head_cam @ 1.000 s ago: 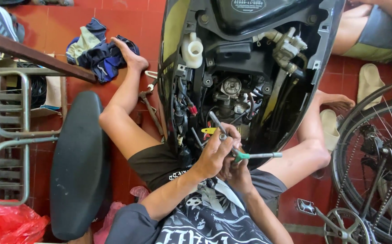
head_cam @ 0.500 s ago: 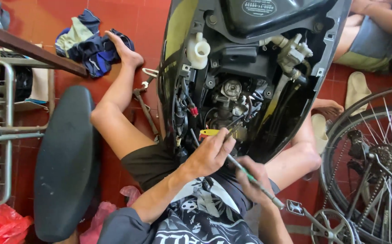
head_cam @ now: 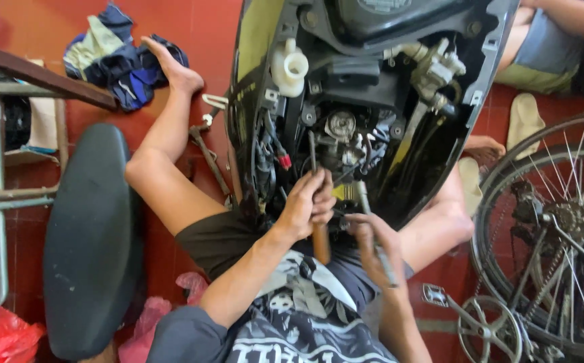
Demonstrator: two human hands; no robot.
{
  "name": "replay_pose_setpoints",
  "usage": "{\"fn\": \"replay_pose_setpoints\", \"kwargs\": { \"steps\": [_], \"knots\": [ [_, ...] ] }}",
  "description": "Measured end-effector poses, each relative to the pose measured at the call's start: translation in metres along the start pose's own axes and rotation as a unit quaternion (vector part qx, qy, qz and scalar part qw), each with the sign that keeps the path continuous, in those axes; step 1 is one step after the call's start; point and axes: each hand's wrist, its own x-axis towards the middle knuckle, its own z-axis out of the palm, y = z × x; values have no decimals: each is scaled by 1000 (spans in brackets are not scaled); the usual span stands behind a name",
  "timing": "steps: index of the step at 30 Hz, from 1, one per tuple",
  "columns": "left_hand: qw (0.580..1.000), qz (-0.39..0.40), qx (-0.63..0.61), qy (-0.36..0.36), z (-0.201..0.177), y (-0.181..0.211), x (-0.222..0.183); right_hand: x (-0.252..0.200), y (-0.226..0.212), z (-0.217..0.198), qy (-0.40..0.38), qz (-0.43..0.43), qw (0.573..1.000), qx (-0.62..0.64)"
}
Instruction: Repairing or maintaining internal components of a motorcycle using hand tools like a screwdriver and wrench.
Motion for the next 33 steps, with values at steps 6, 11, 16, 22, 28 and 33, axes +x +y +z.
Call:
{"fn": "replay_pose_setpoints", "kwargs": {
  "steps": [6,11,16,22,28,33],
  "knots": [
    [981,59,-179,51,-10,-38,40,-10,-13,29,78,-67,993,-62],
    [968,79,-237,-11,4,-40,38,-22,24,27,152,-134,962,-181],
    [962,97,-251,-43,21,-26,40,-16,39,11,196,-205,944,-167],
    [988,62,-110,-90,45,-6,26,49,35,-39,300,-352,867,-182],
    [914,88,368,-150,69,72,-15,155,-97,-57,223,-353,888,-193],
    [718,397,566,-81,94,148,-42,211,-138,-51,192,-380,889,-166]
  ]
}}
